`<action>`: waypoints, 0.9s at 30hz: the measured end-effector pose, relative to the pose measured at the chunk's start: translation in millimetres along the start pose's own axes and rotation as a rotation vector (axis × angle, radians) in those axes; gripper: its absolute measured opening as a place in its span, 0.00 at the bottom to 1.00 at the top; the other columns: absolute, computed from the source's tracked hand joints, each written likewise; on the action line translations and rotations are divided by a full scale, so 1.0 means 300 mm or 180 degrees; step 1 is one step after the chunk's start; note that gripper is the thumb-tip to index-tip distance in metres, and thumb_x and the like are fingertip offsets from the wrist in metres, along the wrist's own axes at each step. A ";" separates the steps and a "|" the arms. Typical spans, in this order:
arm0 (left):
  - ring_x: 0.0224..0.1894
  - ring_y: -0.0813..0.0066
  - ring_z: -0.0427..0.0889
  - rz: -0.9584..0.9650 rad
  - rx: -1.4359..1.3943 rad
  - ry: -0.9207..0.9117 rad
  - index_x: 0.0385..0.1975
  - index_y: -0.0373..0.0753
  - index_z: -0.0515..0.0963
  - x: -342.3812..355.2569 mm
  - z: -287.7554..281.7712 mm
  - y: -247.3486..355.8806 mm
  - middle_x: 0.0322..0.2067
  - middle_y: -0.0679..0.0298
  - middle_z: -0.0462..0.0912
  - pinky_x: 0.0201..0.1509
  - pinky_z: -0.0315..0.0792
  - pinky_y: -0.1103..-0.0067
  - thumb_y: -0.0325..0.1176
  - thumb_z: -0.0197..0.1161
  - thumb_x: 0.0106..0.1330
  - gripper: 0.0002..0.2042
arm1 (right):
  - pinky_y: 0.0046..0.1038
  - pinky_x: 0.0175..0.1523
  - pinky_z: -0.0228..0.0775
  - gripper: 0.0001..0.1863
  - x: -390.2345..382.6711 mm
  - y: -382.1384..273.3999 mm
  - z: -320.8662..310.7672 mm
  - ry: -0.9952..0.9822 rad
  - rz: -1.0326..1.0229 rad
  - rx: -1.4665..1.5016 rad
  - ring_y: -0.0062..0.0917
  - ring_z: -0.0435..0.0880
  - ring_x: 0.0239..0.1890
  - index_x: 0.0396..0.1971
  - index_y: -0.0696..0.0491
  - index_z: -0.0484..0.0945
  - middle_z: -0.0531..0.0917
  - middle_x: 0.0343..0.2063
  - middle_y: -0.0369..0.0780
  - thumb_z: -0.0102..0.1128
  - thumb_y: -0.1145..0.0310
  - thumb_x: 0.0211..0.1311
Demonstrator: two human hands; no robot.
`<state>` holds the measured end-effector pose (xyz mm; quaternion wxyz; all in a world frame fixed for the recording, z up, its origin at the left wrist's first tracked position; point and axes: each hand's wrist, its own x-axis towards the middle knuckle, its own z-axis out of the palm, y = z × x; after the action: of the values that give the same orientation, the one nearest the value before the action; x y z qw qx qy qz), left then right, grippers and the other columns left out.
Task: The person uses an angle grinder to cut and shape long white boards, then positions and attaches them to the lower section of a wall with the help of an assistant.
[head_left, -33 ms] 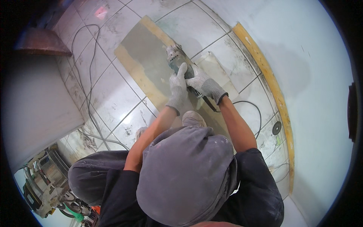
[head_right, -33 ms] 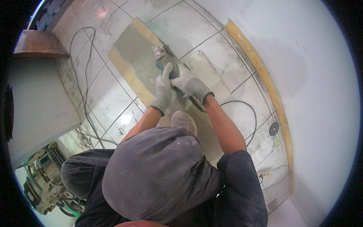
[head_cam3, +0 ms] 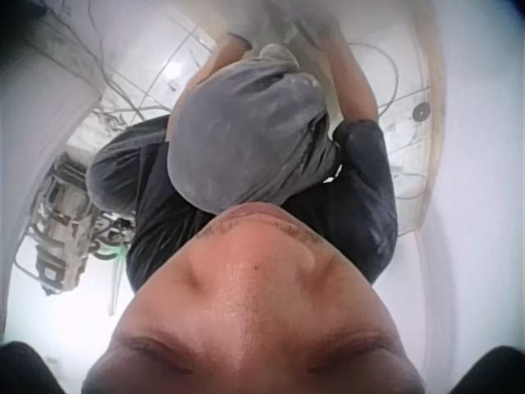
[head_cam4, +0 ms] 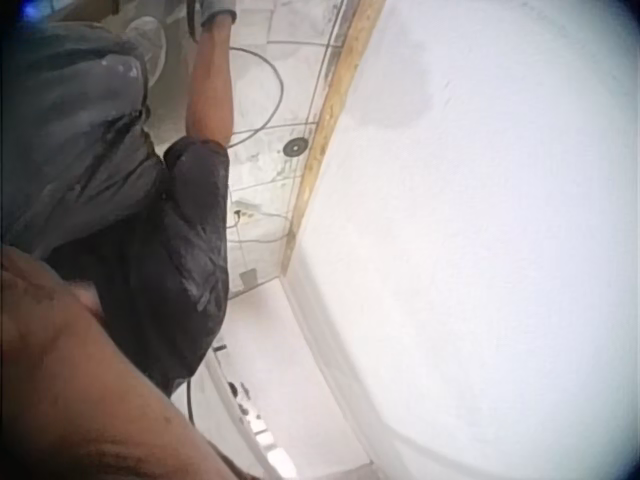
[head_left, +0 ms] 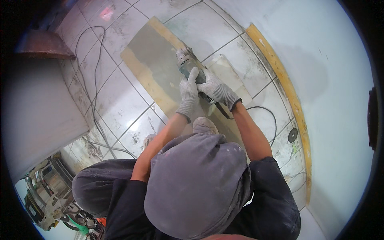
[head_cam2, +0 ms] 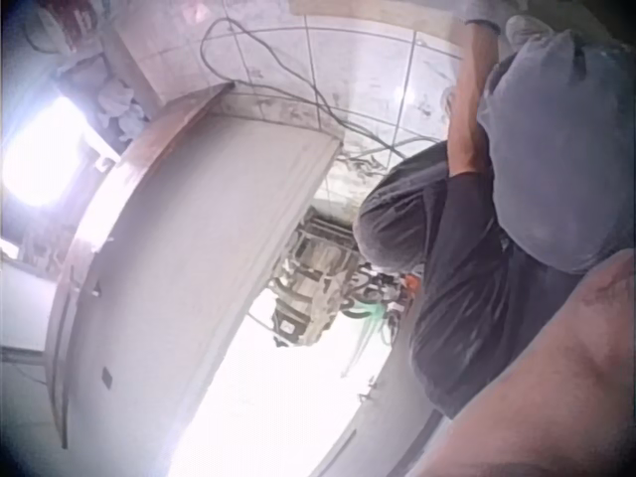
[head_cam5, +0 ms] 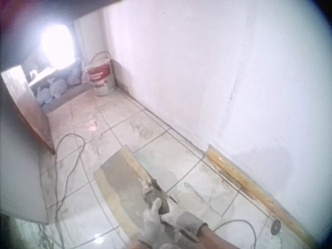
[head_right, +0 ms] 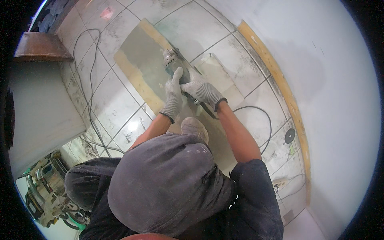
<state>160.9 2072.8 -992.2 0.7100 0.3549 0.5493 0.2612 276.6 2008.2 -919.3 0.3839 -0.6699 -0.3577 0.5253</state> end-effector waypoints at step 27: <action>0.50 0.63 0.85 -0.0241 0.0375 0.0117 0.55 0.29 0.82 -0.070 0.014 -0.032 0.47 0.54 0.87 0.58 0.76 0.68 0.60 0.67 0.66 0.35 | 0.31 0.52 0.77 0.35 -0.065 0.027 -0.010 -0.0056 0.0504 -0.0062 0.29 0.84 0.47 0.61 0.61 0.72 0.85 0.48 0.46 0.72 0.58 0.57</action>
<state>159.2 2050.1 -986.7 0.6871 0.3702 0.5896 0.2079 276.3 1986.9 -917.8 0.3315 -0.6951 -0.3121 0.5564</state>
